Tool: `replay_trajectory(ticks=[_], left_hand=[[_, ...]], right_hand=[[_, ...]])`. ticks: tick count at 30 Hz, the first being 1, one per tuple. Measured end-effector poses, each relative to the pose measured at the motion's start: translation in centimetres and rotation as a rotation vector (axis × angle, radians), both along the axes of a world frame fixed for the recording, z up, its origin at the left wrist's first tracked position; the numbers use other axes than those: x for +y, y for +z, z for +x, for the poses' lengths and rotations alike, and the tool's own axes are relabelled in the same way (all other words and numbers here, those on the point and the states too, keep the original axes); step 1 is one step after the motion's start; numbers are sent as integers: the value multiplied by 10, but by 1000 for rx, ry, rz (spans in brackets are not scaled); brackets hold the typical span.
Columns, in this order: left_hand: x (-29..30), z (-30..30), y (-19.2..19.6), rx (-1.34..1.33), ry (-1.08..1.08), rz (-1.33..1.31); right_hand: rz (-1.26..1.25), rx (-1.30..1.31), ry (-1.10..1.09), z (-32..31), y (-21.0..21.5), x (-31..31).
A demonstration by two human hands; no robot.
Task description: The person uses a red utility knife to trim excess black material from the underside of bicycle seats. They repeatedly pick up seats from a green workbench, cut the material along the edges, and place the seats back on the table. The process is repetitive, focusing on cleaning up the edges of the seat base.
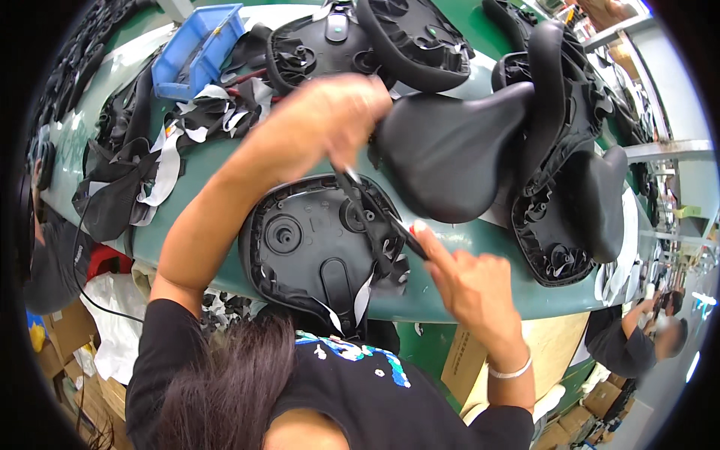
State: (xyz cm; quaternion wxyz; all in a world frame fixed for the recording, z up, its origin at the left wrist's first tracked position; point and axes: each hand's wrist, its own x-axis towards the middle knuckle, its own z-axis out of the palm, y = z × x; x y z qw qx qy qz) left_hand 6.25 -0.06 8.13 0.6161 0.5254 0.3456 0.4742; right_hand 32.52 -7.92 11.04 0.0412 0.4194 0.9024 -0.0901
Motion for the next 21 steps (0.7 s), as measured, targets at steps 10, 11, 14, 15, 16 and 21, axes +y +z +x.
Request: replay_trajectory(ticks=[10, 11, 14, 15, 16, 21], left_hand=[[-34, -22, 68, -77, 1773, 788], [-34, -31, 51, 9, 1889, 842], [-45, -41, 2, 256, 1350, 716], [-55, -41, -2, 709, 1151, 557], [-65, -41, -3, 1129, 912, 373], [-93, -57, 1, 1374, 158, 525]], right_hand=[[-780, 808, -611, 15, -36, -128], [-930, 926, -790, 14, -35, -128], [-582, 884, -828, -9, -34, -96], [-452, 859, -779, -13, -37, -85], [-361, 907, -714, -12, -40, -79], [95, 577, -299, -17, -32, -36]])
